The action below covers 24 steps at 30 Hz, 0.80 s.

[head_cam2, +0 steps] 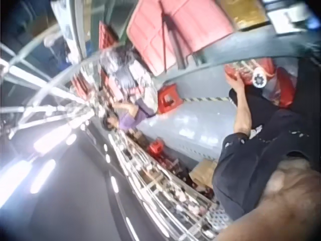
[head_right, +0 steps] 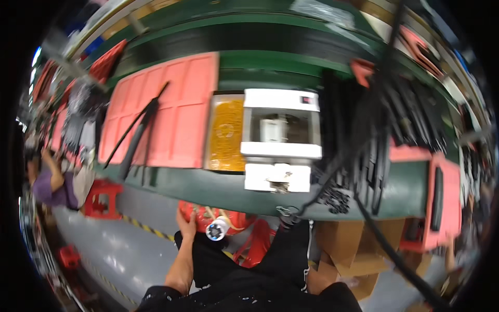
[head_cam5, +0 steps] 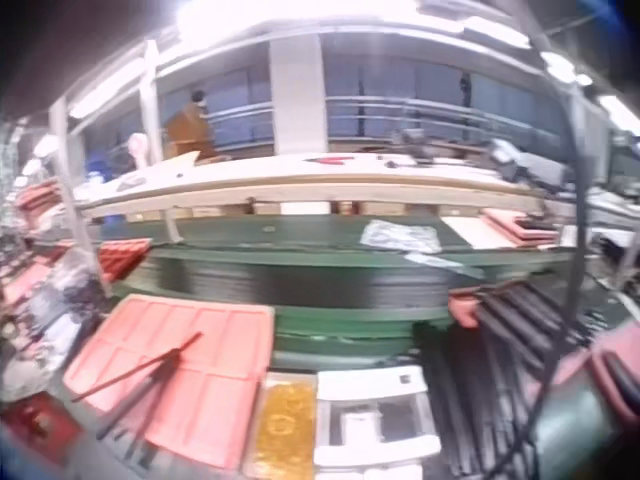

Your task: The person unpacks tripod components from a cardboard box onto the workbench, fits base pieces together by hand, and fastens them using an electric screwdriver.

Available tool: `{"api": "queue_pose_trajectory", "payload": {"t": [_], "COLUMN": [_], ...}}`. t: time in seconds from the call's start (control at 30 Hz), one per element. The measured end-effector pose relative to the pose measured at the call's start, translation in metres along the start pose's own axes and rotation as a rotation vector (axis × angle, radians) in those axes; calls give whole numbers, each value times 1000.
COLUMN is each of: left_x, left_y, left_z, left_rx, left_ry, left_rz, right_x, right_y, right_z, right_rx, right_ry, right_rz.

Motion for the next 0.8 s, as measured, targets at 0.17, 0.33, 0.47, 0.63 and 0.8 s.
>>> {"api": "queue_pose_trajectory", "payload": {"t": [0.17, 0.33, 0.47, 0.63, 0.8], "left_x": [-3, -10, 19, 107, 172], "left_y": [10, 27, 109, 145, 82], "left_z": [22, 2, -144, -350, -462], "left_rx": [72, -189, 81, 248, 357], "left_ry": [12, -23, -181, -539, -959], "left_rz": [10, -3, -314, -310, 0], "right_x": [4, 16, 127, 219, 164], "right_y": [-13, 55, 233, 434, 521], "right_z": [17, 12, 79, 147, 132], "right_rx": [-107, -545, -626, -509, -36], "right_ry": [64, 105, 347, 615, 681], "right_rz": [-33, -116, -241, -810, -1463]}}
Point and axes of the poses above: each hand's wrist, its own x-axis away from the middle knuckle, its own y-axis out of the back of the hand, z = x × y, the point moved 9 cm from there along -x, towards the middle knuckle, and after that the axes turned 1 degree about -y, right-handed, at the moved point
